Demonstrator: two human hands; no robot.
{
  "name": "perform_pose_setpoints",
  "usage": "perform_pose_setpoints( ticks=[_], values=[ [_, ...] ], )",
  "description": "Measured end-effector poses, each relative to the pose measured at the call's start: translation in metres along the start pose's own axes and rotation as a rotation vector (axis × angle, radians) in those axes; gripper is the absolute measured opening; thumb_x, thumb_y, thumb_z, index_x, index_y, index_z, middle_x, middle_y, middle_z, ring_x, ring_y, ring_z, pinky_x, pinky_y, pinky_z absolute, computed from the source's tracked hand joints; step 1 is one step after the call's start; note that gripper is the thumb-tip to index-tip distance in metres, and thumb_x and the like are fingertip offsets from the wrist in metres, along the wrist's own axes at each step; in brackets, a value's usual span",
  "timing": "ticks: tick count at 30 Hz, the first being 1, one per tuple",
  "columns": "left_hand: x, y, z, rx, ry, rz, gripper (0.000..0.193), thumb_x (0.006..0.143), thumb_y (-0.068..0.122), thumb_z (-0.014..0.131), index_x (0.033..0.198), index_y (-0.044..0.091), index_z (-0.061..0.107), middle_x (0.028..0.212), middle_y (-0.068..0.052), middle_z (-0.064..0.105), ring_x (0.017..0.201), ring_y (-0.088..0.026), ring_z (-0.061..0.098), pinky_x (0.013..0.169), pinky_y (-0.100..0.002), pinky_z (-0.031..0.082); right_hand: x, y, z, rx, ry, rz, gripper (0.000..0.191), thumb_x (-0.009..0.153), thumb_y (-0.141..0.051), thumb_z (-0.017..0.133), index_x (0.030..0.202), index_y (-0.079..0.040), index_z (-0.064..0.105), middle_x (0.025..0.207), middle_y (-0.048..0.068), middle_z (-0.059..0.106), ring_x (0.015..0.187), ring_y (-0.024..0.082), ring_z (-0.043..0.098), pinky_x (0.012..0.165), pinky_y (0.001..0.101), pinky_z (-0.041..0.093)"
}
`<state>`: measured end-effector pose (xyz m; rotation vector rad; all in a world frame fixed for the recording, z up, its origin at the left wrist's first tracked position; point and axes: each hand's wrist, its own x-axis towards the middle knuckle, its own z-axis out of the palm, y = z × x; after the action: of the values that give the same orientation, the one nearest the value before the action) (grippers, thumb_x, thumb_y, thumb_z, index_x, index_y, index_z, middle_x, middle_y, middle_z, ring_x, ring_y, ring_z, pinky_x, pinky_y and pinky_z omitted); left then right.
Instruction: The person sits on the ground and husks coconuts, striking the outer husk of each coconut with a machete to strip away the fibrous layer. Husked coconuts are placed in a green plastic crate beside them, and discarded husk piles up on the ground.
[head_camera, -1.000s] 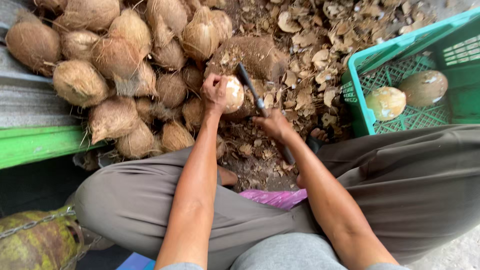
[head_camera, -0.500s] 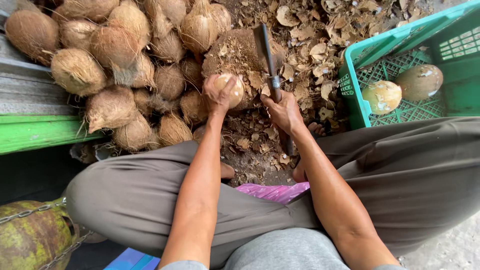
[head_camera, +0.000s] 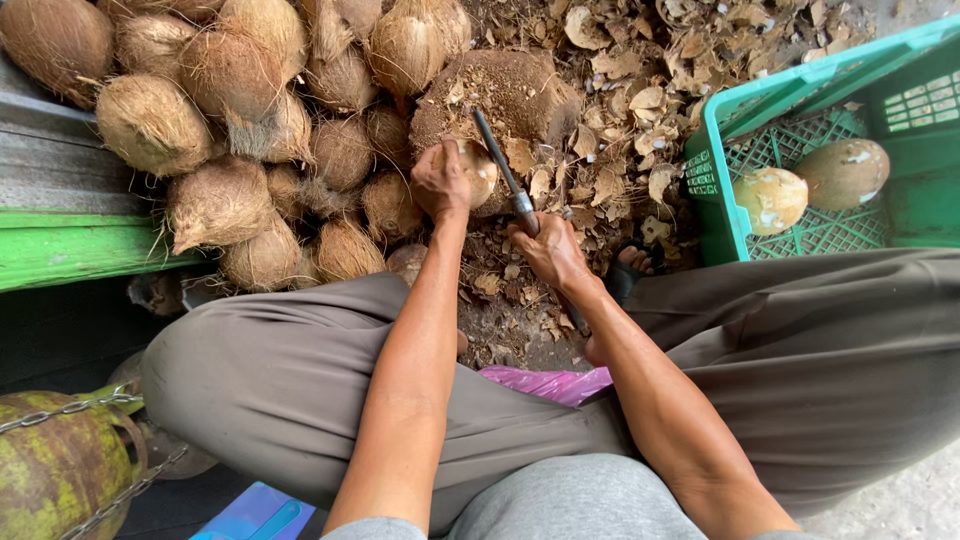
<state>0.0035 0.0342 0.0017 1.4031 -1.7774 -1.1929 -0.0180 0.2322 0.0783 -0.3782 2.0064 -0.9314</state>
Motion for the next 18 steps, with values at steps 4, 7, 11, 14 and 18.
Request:
perform_pose_setpoints(
  ticks=[4, 7, 11, 14, 18],
  values=[
    [-0.003, -0.003, 0.003, -0.069, 0.013, 0.087, 0.061, 0.087, 0.071, 0.052, 0.076, 0.014, 0.069, 0.062, 0.001, 0.061, 0.053, -0.012, 0.056, 0.048, -0.03, 0.046, -0.009, -0.017, -0.017, 0.023, 0.041, 0.008, 0.033, 0.1, -0.026, 0.064, 0.071, -0.013, 0.056, 0.061, -0.003, 0.054, 0.045, 0.01, 0.044, 0.039, 0.0316, 0.042],
    [-0.006, -0.005, 0.001, 0.039, -0.056, -0.12, 0.058, 0.085, 0.07, 0.048, 0.082, 0.016, 0.071, 0.064, -0.001, 0.064, 0.053, -0.014, 0.057, 0.045, -0.033, 0.046, -0.008, -0.016, -0.015, 0.119, 0.187, -0.065, 0.034, 0.097, -0.03, 0.069, 0.07, -0.014, 0.055, 0.059, -0.001, 0.054, 0.046, 0.009, 0.046, 0.042, 0.0297, 0.041],
    [-0.008, -0.006, 0.0, -0.079, -0.075, -0.026, 0.058, 0.08, 0.069, 0.054, 0.083, 0.014, 0.07, 0.075, -0.005, 0.068, 0.062, -0.016, 0.063, 0.046, -0.039, 0.054, 0.008, 0.006, 0.003, 0.134, 0.172, -0.161, 0.039, 0.1, -0.03, 0.068, 0.071, -0.009, 0.053, 0.061, 0.001, 0.056, 0.047, 0.01, 0.047, 0.041, 0.0311, 0.04],
    [-0.006, -0.007, 0.002, -0.088, -0.056, 0.055, 0.059, 0.083, 0.071, 0.055, 0.082, 0.013, 0.07, 0.077, -0.005, 0.07, 0.067, -0.015, 0.066, 0.053, -0.039, 0.056, 0.022, 0.021, 0.007, -0.122, 0.065, 0.053, 0.034, 0.099, -0.027, 0.067, 0.074, -0.007, 0.056, 0.061, 0.004, 0.055, 0.047, 0.012, 0.047, 0.041, 0.0335, 0.039],
    [-0.005, -0.007, 0.003, 0.007, -0.051, -0.049, 0.057, 0.083, 0.069, 0.054, 0.08, 0.014, 0.067, 0.074, -0.005, 0.068, 0.062, -0.015, 0.062, 0.048, -0.038, 0.053, 0.021, 0.017, -0.007, -0.102, -0.047, 0.166, 0.031, 0.099, -0.031, 0.064, 0.077, -0.01, 0.056, 0.061, 0.001, 0.052, 0.045, 0.014, 0.043, 0.041, 0.0373, 0.038]
  ],
)
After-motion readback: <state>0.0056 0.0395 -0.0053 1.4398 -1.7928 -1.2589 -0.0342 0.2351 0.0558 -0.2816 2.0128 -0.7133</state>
